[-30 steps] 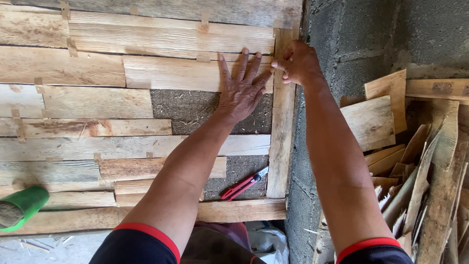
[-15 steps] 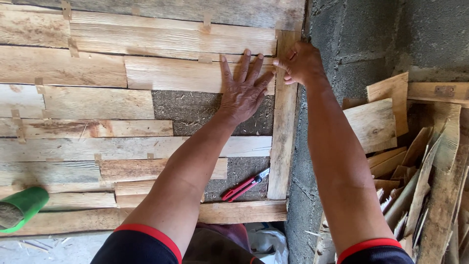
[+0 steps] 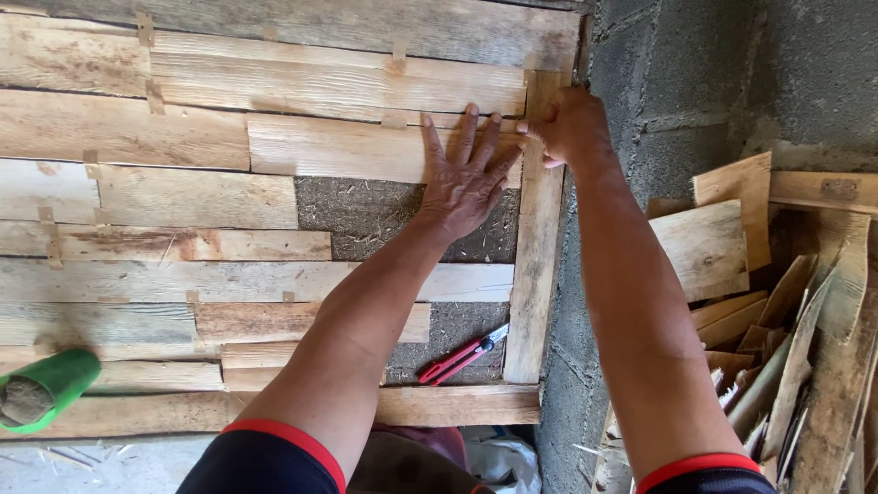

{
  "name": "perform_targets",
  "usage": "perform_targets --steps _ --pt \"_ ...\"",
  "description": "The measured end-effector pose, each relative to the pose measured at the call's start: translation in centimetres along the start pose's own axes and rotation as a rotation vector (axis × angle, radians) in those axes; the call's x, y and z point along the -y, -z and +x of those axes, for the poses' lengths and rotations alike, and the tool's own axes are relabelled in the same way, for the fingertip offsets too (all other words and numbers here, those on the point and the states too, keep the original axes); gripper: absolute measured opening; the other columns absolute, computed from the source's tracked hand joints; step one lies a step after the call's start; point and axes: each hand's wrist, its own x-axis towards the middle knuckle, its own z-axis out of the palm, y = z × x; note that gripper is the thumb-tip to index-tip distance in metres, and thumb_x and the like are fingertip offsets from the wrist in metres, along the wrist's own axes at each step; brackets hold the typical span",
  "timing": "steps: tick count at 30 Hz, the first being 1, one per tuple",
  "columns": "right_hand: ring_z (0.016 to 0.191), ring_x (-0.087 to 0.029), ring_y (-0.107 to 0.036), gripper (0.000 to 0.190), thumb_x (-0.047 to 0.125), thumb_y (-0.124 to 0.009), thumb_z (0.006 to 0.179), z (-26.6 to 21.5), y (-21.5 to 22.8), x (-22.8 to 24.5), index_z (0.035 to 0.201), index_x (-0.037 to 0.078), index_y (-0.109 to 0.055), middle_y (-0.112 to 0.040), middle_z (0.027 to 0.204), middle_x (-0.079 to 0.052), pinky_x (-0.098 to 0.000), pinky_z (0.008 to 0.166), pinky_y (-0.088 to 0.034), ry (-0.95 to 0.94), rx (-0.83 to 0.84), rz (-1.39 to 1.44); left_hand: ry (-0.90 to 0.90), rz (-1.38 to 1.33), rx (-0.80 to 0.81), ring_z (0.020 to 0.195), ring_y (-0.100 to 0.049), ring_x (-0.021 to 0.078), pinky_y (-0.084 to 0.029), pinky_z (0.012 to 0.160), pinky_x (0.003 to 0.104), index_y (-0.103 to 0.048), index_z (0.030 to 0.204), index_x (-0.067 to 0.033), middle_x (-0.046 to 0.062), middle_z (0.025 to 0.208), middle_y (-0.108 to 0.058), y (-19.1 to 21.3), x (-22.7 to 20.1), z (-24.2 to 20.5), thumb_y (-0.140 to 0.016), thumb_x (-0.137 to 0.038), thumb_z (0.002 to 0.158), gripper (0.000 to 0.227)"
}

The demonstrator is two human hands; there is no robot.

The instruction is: Measure, cut, and fit wood veneer strips or thin wooden panels onto a frame using a utility knife and adhesive tape.

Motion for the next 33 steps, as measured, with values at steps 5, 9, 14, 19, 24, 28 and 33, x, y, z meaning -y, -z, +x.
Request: perform_targets --steps 5,9,14,19,24,28,33 --pt "0.070 -0.020 -0.076 0.038 0.029 -0.085 0.084 -0.3 0.1 0.2 0.087 0.005 -0.055 -0.068 0.085 -0.014 -0.0278 0.054 -0.061 -0.046 -0.005 -0.004 0.014 0.071 0.018 0.158 0.000 0.0411 0.008 0.109 0.089 -0.037 0.164 -0.0331 0.012 0.171 -0.016 1.0 -0.5 0.1 -0.049 -0.047 0.103 0.063" --pt "0.071 -0.021 -0.076 0.037 0.026 -0.084 0.086 0.3 0.0 -0.4 0.087 0.003 -0.055 -0.069 0.086 -0.015 -0.0290 0.055 -0.062 -0.022 0.017 -0.028 0.046 0.058 0.106 0.157 -0.002 0.0419 0.007 0.106 0.089 -0.038 0.160 -0.0328 0.012 0.171 -0.017 1.8 -0.9 0.6 -0.049 -0.044 0.099 0.063" --pt "0.069 -0.018 -0.075 0.033 0.021 -0.085 0.085 0.9 -0.1 -0.9 0.085 0.003 -0.057 -0.069 0.083 -0.014 -0.0295 0.057 -0.063 -0.015 -0.014 0.036 0.048 0.038 0.089 0.155 -0.004 0.0432 0.006 0.105 0.091 -0.040 0.160 -0.0317 0.016 0.168 -0.020 2.0 -0.8 0.8 -0.049 -0.044 0.098 0.063" --pt "0.068 -0.018 -0.074 0.036 0.022 -0.088 0.083 1.4 -0.2 -1.3 0.083 0.002 -0.058 -0.070 0.079 -0.014 -0.0313 0.056 -0.063 -0.005 0.011 0.063 0.044 0.025 0.098 0.157 -0.005 0.0425 0.007 0.107 0.091 -0.042 0.158 -0.0331 0.015 0.169 -0.020 1.9 -0.8 0.8 -0.052 -0.045 0.097 0.063" --pt "0.067 -0.018 -0.074 0.038 0.022 -0.089 0.082 1.4 -0.2 -1.6 0.084 0.001 -0.057 -0.070 0.078 -0.015 -0.0314 0.055 -0.063 0.016 0.005 0.095 0.032 0.007 0.087 0.157 -0.004 0.0436 0.008 0.107 0.090 -0.042 0.158 -0.0349 0.014 0.170 -0.019 2.0 -0.8 0.6 -0.061 -0.042 0.093 0.068" --pt "0.067 -0.018 -0.074 0.038 0.023 -0.089 0.082 1.2 -0.2 -1.5 0.085 0.002 -0.057 -0.071 0.078 -0.016 -0.0309 0.055 -0.067 0.004 -0.005 0.091 0.013 0.024 0.067 0.158 -0.003 0.0423 0.009 0.109 0.088 -0.041 0.159 -0.0354 0.014 0.172 -0.017 1.4 -0.7 0.4 -0.063 -0.044 0.094 0.069" --pt "0.067 -0.017 -0.075 0.037 0.024 -0.087 0.082 1.4 -0.3 -1.5 0.085 0.003 -0.058 -0.071 0.078 -0.016 -0.0314 0.056 -0.063 -0.014 -0.013 0.080 0.014 0.089 0.093 0.158 -0.001 0.0385 0.009 0.110 0.088 -0.033 0.162 -0.0354 0.011 0.172 -0.015 1.2 -0.9 0.6 -0.059 -0.050 0.095 0.073"
